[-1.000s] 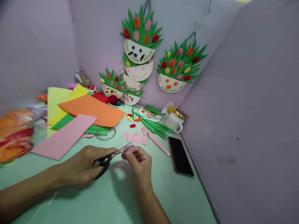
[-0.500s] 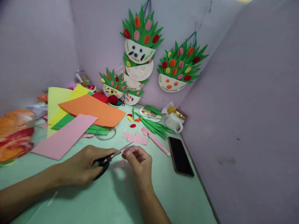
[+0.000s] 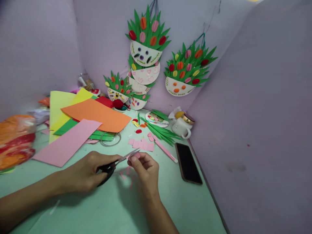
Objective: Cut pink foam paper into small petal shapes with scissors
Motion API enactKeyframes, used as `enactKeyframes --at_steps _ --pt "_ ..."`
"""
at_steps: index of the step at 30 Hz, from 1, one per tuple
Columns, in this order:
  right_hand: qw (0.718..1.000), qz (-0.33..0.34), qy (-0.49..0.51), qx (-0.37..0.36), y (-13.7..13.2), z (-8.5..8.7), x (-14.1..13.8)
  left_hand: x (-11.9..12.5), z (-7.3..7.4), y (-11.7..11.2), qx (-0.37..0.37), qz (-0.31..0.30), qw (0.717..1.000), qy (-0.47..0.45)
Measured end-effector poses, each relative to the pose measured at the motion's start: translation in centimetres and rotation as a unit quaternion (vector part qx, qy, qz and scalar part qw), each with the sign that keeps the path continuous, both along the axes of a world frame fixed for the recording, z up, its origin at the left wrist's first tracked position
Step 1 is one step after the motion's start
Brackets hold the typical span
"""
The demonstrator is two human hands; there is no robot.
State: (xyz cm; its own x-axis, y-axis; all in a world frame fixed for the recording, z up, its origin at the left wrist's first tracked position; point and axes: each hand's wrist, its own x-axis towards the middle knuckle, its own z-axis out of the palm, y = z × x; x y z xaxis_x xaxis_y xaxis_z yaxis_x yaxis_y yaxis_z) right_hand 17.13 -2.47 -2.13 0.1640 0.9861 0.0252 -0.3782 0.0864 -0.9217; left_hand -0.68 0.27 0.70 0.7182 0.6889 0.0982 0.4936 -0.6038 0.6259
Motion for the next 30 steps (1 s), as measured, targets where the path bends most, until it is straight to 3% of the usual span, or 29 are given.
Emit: enactKeyframes --at_steps 9,20,30 --pt "0.999 -0.035 0.003 0.004 0.12 -0.15 0.09 -0.08 -0.23 0.09 0.011 -0.001 1.0 -0.002" --pt "0.998 0.0 -0.052 0.031 -0.01 -0.37 0.22 0.01 0.68 0.03 0.013 0.009 1.0 0.019" --pt "0.997 0.001 -0.063 0.033 0.1 -0.32 0.35 -0.05 0.59 0.17 0.013 0.007 1.0 0.024"
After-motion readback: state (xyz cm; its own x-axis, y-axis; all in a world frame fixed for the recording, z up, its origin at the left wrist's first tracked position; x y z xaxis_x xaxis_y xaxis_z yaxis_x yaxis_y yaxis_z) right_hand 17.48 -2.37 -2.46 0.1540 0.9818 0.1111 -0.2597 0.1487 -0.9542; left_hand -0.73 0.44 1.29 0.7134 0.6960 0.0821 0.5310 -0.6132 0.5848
